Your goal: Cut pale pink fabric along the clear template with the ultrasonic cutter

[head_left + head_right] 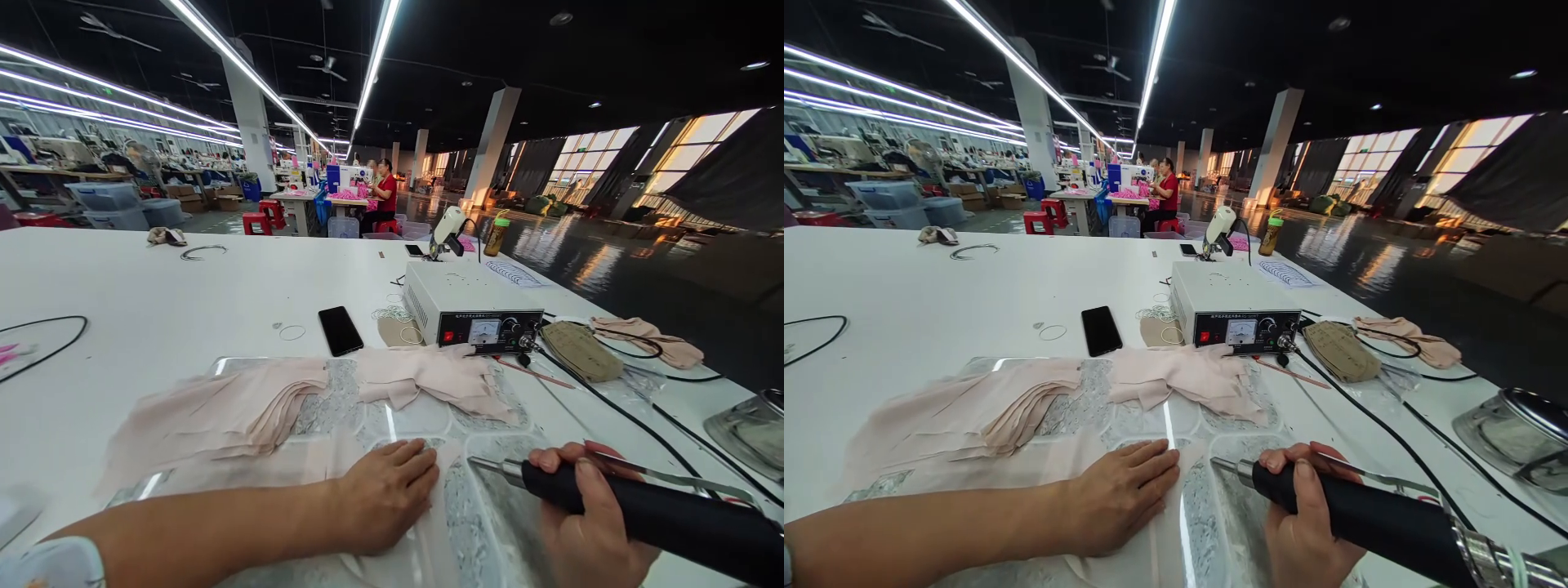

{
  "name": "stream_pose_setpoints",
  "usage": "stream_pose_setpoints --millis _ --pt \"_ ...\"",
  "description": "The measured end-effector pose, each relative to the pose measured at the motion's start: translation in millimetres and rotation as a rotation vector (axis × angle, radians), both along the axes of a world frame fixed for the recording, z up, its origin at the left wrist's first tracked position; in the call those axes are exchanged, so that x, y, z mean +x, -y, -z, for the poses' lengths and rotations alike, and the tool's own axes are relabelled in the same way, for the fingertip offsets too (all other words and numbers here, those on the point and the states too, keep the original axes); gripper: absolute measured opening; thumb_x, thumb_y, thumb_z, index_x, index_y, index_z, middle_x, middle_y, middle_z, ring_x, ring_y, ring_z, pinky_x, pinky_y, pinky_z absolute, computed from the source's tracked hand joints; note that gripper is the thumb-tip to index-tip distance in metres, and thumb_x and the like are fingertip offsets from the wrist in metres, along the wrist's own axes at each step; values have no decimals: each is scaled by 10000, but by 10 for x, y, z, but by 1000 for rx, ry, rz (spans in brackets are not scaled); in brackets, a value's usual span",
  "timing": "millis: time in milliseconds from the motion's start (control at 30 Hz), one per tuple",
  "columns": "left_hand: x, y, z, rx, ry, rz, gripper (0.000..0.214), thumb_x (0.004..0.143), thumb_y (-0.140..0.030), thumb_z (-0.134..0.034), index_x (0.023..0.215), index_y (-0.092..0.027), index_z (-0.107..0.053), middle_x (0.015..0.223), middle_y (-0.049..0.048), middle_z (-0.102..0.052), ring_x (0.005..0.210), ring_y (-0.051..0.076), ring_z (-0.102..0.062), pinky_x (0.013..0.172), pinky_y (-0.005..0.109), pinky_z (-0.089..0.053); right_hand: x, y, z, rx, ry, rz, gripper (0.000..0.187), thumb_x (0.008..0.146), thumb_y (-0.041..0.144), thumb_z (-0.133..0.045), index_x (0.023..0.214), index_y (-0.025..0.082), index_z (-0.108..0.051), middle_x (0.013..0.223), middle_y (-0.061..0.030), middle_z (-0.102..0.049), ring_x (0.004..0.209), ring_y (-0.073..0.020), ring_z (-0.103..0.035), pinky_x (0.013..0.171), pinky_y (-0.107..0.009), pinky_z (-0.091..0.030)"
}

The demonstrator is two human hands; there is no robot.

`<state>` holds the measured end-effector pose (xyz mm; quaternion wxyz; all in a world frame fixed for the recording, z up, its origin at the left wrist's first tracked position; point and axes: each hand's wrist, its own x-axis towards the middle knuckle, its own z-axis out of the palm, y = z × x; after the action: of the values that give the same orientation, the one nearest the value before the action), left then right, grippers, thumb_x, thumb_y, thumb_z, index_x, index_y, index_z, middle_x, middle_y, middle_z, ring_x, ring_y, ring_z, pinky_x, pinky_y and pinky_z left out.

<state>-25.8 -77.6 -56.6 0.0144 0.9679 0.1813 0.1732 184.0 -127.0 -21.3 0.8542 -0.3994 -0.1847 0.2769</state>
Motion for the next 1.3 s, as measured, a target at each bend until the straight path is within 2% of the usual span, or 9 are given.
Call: stream_pose_setpoints --millis 367,733,1300 --pt "-13 -17 42 -30 30 30 340 988 -227 -417 1275 -92 -540 1325 120 -580 1248 308 -520 1017 420 -446 -28 -46 -23 -8 43 53 228 651 232 -729 827 218 -585 752 48 -549 617 -106 -530 671 -339 -515" --pt "-24 -25 85 53 91 53 331 1013 -225 -378 1266 -101 -552 1312 77 -597 1237 286 -523 979 391 -439 9 -67 41 -12 50 67 183 674 231 -705 813 217 -586 759 44 -539 608 -112 -520 676 -349 -513" --pt "-15 -33 75 110 89 49 314 1007 -222 -393 1242 -105 -565 1290 81 -608 1220 266 -530 968 368 -420 -21 -105 47 -9 67 50 197 648 236 -718 796 215 -590 741 46 -533 597 -111 -511 644 -338 -495"
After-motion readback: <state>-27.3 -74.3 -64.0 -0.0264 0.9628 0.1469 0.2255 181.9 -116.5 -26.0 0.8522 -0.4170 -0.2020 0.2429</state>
